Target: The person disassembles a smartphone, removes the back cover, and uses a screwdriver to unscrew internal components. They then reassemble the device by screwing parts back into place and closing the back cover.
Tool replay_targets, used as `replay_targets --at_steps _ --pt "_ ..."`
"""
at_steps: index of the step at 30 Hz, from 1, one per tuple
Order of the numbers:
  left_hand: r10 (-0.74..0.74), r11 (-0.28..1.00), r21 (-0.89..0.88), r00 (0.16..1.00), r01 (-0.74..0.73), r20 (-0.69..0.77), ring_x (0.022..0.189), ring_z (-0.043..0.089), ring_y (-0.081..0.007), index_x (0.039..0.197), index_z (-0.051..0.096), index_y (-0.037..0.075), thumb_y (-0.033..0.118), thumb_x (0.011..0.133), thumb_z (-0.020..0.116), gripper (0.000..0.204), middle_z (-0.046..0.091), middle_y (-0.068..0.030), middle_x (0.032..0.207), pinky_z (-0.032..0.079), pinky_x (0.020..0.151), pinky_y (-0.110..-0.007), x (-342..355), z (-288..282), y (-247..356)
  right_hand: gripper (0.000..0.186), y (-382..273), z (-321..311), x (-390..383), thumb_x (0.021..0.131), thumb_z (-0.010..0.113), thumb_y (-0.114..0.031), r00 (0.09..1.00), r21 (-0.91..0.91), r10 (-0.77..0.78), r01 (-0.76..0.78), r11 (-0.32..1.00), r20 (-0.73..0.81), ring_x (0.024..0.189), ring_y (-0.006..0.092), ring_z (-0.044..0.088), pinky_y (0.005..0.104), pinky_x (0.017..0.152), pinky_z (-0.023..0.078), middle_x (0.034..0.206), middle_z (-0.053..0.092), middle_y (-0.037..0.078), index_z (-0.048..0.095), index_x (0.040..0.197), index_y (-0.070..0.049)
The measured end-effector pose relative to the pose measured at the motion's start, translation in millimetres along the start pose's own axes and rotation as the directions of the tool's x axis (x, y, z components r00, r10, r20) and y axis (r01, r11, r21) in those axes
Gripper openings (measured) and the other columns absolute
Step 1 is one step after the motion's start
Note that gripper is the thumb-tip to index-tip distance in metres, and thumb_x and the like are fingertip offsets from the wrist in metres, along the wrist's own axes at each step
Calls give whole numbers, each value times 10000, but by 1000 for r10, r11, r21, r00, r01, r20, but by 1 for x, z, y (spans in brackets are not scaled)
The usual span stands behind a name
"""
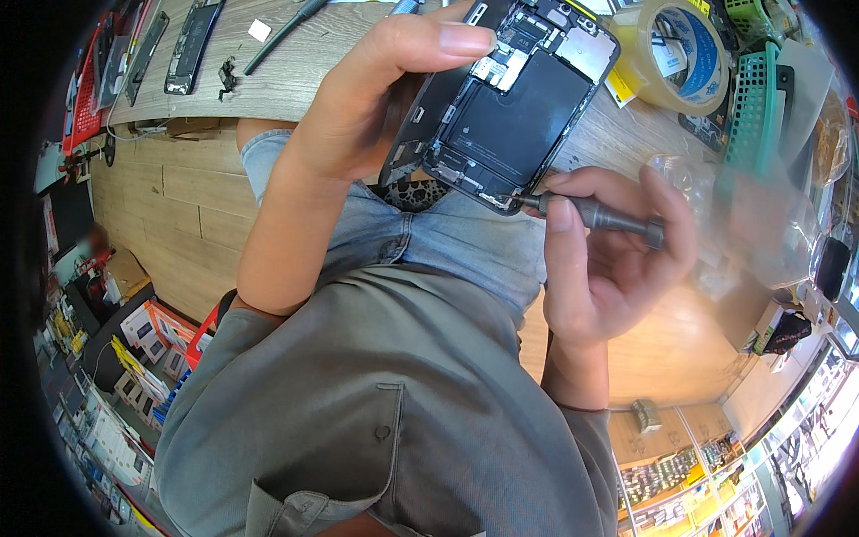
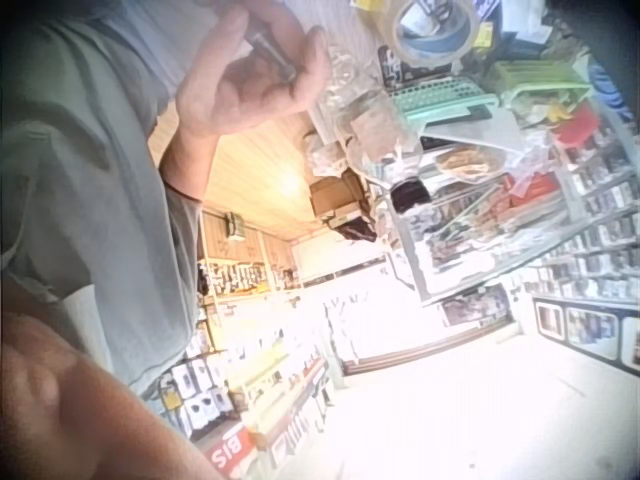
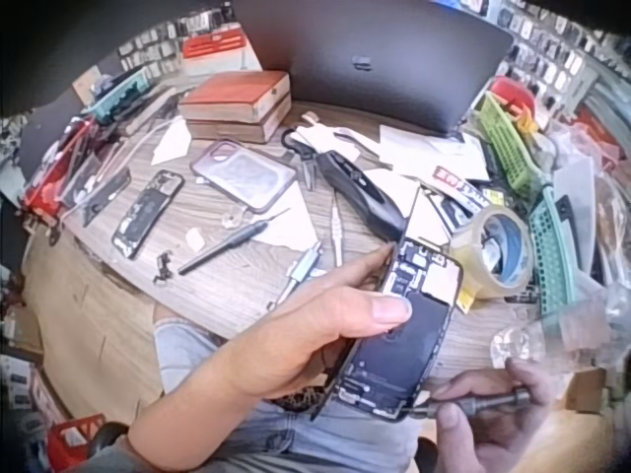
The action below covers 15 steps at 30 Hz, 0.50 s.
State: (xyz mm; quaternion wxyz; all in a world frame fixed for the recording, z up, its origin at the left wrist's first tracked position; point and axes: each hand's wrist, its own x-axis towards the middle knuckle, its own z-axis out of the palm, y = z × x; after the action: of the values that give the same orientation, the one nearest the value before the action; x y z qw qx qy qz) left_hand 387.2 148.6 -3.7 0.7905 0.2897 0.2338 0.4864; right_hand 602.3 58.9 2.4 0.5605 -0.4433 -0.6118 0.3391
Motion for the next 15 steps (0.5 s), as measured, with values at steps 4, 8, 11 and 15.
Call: replay_targets --at_steps 4,8,11,15 --pt "-6 1000 11 1000 6 -2 1116 756 -133 1325 778 18 304 1037 769 406 772 -70 1249 598 959 -302 0 1 0 611 1 1 0 1087 643 92 1000 -18 7 -7 1000 -2 989 238 752 371 825 703 1156 752 267 377 1629 -5" --pt "1 1000 24 1000 -1 9 1143 751 -129 1320 786 16 301 1046 756 397 772 -73 1275 590 964 -297 0 -1 -1 607 1 2 0 1088 644 92 1000 -11 -1 1 1000 -13 984 232 747 365 817 692 1153 752 266 379 1625 -4" --pt "31 999 15 999 -31 -9 1150 746 -125 1323 784 12 298 1046 754 399 772 -71 1269 587 974 -298 1 -2 -5 604 3 1 2 1088 643 94 999 -7 -26 26 1000 -23 978 227 742 363 816 680 1149 751 264 379 1623 -2" --pt "39 999 29 999 -39 -3 1151 742 -124 1320 785 14 301 1042 758 401 773 -68 1253 585 980 -297 1 -1 -4 599 0 3 2 1090 636 100 999 26 -20 21 999 -45 973 223 738 360 829 673 1146 750 260 380 1622 -2"
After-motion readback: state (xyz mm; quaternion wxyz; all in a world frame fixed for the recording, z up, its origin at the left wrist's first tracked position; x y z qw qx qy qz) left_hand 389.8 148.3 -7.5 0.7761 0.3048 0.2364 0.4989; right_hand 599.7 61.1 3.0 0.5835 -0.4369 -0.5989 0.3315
